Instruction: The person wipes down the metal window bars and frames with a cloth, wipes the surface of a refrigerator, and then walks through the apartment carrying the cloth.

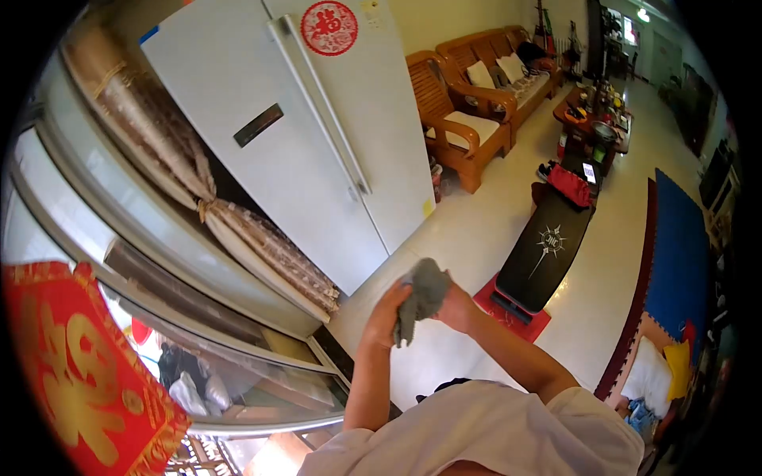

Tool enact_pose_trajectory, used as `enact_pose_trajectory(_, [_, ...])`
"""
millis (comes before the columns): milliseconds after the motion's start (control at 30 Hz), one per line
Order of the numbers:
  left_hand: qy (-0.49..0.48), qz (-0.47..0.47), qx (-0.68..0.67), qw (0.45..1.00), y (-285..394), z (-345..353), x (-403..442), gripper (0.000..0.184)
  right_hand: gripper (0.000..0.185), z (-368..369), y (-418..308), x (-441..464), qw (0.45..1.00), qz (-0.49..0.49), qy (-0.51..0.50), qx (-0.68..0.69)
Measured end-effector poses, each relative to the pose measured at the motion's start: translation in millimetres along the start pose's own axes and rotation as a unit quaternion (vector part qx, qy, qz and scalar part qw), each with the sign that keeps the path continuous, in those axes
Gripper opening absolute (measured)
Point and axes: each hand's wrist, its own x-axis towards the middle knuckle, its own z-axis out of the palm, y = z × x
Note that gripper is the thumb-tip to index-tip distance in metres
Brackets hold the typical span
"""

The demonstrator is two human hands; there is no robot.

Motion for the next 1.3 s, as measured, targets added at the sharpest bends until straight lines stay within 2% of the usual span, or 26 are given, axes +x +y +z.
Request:
enact_pose_trajectory(100, [-0.045, -0.080, 0.024, 0.995, -8.5, 3.0, 55.7, 0.041, 0.069, -39.8, -31.3, 2.6, 0.999, -0.007, 0.001, 0.052])
enact_pose_trajectory(133, [-0.048, -0.080, 0.027, 0.995, -14.9, 0.1, 74.4, 0.041, 0.069, -48.2, -41.2, 5.8, 0.998, -0.009, 0.005, 0.065])
enact_pose_trajectory(167, [-0.063, -0.062, 0.033, 0.996, -23.2, -5.0, 94.9, 0.040, 0.056, -48.2, -54.9, 7.9, 0.995, -0.010, 0.032, 0.099])
enact_pose_trajectory(200, [-0.077, -0.045, 0.039, 0.995, -29.9, -10.5, 114.2, 0.040, 0.056, -61.0, -59.4, 18.5, 0.995, -0.012, 0.030, 0.098])
enact_pose_trajectory(267, [-0.065, -0.047, 0.016, 0.997, -33.6, -15.2, 150.8, 0.040, 0.039, -75.8, -73.1, 42.1, 0.991, -0.067, 0.083, -0.084])
enact_pose_trajectory(300, [-0.035, -0.038, 0.001, 0.999, -35.6, -14.8, 170.4, 0.040, 0.026, -82.8, -82.3, 55.3, 0.990, -0.078, 0.109, -0.040])
enact_pose_trajectory(400, [0.016, -0.007, 0.004, 1.000, -35.7, -15.8, 232.0, 0.040, 0.026, -102.0, -110.9, 106.7, 0.975, -0.134, 0.162, -0.071])
enact_pose_trajectory(500, [0.110, 0.058, -0.071, 0.990, -18.1, -17.7, 306.4, 0.039, 0.025, -111.3, -144.3, 163.1, 0.961, -0.202, 0.146, -0.123])
enact_pose_trajectory(533, [0.106, 0.059, -0.066, 0.990, -8.9, -25.2, 332.9, 0.039, 0.027, -103.2, -157.2, 177.5, 0.952, -0.209, 0.142, -0.169])
enact_pose_trajectory(633, [0.132, 0.130, -0.108, 0.977, 21.8, -47.6, 390.2, 0.036, 0.046, -101.6, -168.0, 233.2, 0.894, -0.283, 0.040, -0.344])
enact_pose_trajectory(667, [0.125, 0.129, -0.119, 0.977, 33.7, -57.3, 412.1, 0.036, 0.051, -100.8, -174.3, 253.8, 0.861, -0.316, 0.038, -0.396])
enact_pose_trajectory(700, [0.132, 0.086, -0.127, 0.979, 46.0, -68.6, 424.4, 0.031, 0.057, -100.5, -181.4, 274.4, 0.824, -0.350, 0.039, -0.444])
enact_pose_trajectory(733, [0.138, 0.044, -0.135, 0.980, 57.9, -79.2, 437.3, 0.029, 0.057, -96.9, -191.6, 290.1, 0.826, -0.338, 0.036, -0.450])
enact_pose_trajectory(767, [0.148, 0.042, -0.102, 0.983, 74.8, -72.0, 436.2, 0.028, 0.058, -93.3, -201.3, 305.0, 0.827, -0.326, 0.033, -0.457])
enact_pose_trajectory(800, [0.116, 0.041, -0.063, 0.990, 92.1, -63.4, 434.8, 0.030, 0.057, -92.4, -214.7, 317.8, 0.854, -0.294, 0.025, -0.429])
enact_pose_trajectory(867, [0.140, 0.094, -0.011, 0.986, 98.7, -75.7, 447.0, 0.050, 0.052, -98.7, -226.0, 344.3, 0.799, -0.332, 0.028, -0.500])
enact_pose_trajectory(900, [0.137, 0.087, 0.043, 0.986, 112.0, -66.9, 450.1, 0.050, 0.052, -99.8, -238.3, 352.0, 0.797, -0.339, 0.054, -0.497])
enact_pose_trajectory(933, [0.139, 0.086, 0.094, 0.982, 125.8, -61.6, 453.7, 0.051, 0.049, -96.7, -252.7, 358.7, 0.839, -0.290, 0.065, -0.455])
enact_pose_trajectory(967, [0.111, 0.108, 0.116, 0.981, 135.4, -63.5, 465.3, 0.051, 0.046, -96.6, -264.3, 370.7, 0.877, -0.239, 0.071, -0.410])
enact_pose_trajectory(1000, [0.095, 0.122, 0.151, 0.976, 144.1, -65.0, 476.7, 0.052, 0.045, -104.8, -271.4, 394.0, 0.898, -0.263, 0.076, -0.343])
enact_pose_trajectory(1067, [0.063, 0.200, 0.166, 0.964, 159.4, -77.5, 516.7, 0.054, 0.046, -106.8, -306.6, 417.1, 0.933, -0.237, 0.034, -0.268])
enact_pose_trajectory(1100, [0.055, 0.200, 0.166, 0.964, 168.4, -79.8, 530.0, 0.054, 0.046, -100.2, -319.2, 425.6, 0.931, -0.243, 0.039, -0.270])
enact_pose_trajectory(1167, [0.105, 0.336, 0.238, 0.905, 195.8, -78.6, 552.0, 0.053, 0.049, -88.6, -338.6, 451.5, 0.926, -0.294, -0.006, -0.237])
enact_pose_trajectory(1200, [0.103, 0.337, 0.234, 0.906, 205.5, -83.8, 562.2, 0.053, 0.049, -83.3, -345.1, 464.5, 0.925, -0.294, -0.004, -0.241])
enact_pose_trajectory(1267, [0.145, 0.454, 0.335, 0.813, 226.6, -93.8, 580.6, 0.047, 0.052, -75.3, -351.2, 495.3, 0.872, -0.349, 0.099, -0.328])
enact_pose_trajectory(1300, [0.169, 0.492, 0.358, 0.775, 235.3, -96.7, 589.2, 0.049, 0.056, -75.2, -352.6, 509.5, 0.861, -0.366, 0.096, -0.341])
